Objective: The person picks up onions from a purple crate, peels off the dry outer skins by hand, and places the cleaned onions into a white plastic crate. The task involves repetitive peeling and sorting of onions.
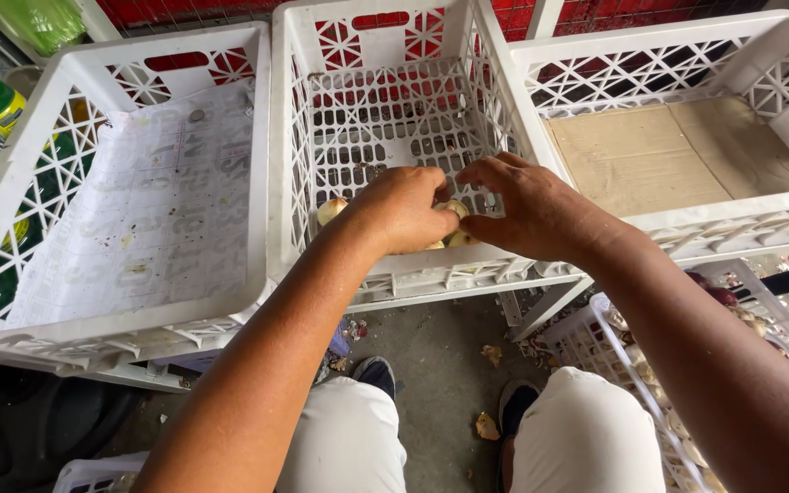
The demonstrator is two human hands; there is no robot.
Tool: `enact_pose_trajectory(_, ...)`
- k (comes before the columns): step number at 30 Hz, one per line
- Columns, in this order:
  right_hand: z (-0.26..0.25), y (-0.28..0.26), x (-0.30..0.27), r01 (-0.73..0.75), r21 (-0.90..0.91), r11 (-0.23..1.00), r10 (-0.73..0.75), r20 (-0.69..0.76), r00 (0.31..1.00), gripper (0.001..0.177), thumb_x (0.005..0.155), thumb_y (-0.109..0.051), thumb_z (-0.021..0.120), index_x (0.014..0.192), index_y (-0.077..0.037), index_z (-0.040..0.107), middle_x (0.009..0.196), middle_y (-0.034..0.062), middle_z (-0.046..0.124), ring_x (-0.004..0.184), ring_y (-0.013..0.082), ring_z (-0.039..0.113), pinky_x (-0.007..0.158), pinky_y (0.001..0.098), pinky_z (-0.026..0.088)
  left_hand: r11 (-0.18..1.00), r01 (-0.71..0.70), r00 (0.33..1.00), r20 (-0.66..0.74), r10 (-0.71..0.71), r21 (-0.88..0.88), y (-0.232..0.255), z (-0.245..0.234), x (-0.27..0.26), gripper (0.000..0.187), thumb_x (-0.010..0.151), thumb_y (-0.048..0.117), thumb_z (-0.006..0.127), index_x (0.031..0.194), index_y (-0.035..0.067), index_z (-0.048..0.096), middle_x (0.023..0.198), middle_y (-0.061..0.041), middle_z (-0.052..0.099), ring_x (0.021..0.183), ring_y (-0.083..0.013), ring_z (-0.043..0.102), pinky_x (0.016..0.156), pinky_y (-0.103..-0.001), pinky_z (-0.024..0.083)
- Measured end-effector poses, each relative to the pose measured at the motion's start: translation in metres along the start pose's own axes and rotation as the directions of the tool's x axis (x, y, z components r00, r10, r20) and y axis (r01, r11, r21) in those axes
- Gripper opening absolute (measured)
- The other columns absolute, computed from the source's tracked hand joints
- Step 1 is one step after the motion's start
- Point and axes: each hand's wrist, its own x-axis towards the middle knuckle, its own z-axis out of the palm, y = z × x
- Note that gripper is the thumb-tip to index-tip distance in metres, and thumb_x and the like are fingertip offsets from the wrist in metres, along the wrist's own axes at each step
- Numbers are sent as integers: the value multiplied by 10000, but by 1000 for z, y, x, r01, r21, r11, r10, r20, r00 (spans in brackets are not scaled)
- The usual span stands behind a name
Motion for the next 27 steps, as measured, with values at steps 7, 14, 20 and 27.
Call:
enact_pose_trajectory(7, -18, -3, -51, 75, -77, 994, -82, -94, 992, 539, 820, -239, 766, 1305, -94, 582, 1248, 152, 639, 1044, 340, 691, 905, 446, 559, 989, -127, 992, 0, 127, 72, 51, 5, -28, 371, 815, 303, 682, 1110, 78, 681, 1065, -149, 739, 1034, -316, 707, 914, -456, 544)
enact_pose_trajectory(14, -39, -13, -112, -46, -81, 996, 32, -164, 986, 505, 766, -164, 752, 1243, -91, 603, 1222, 146, 647, 1047, 347, 685, 885, 450, 560, 956, -292, 955, -53, 293, 32, 94, 27, -46, 379, 813, 271, 664, 1125, 55, 667, 1092, -181, 728, 1060, -346, 698, 952, -461, 532)
enact_pose_trajectory(20, -50, -8, -168, -146, -95, 985, 125, -203, 971, 550, 734, -152, 759, 1256, -80, 603, 1223, 156, 635, 1062, 343, 674, 872, 445, 563, 914, -405, 914, -36, 405, 7, 135, 56, -54, 373, 797, 252, 670, 1104, 40, 667, 1076, -199, 724, 1060, -372, 686, 946, -478, 526)
enact_pose_trajectory(27, -53, 22, -243, -250, -252, 935, 178, -278, 944, 488, 754, -201, 784, 1187, -47, 619, 1137, 146, 653, 1107, 345, 646, 926, 440, 550, 867, -494, 865, 66, 497, -62, 192, 100, -57, 366, 789, 248, 660, 1089, 38, 665, 1088, -191, 724, 1059, -350, 695, 948, -470, 531)
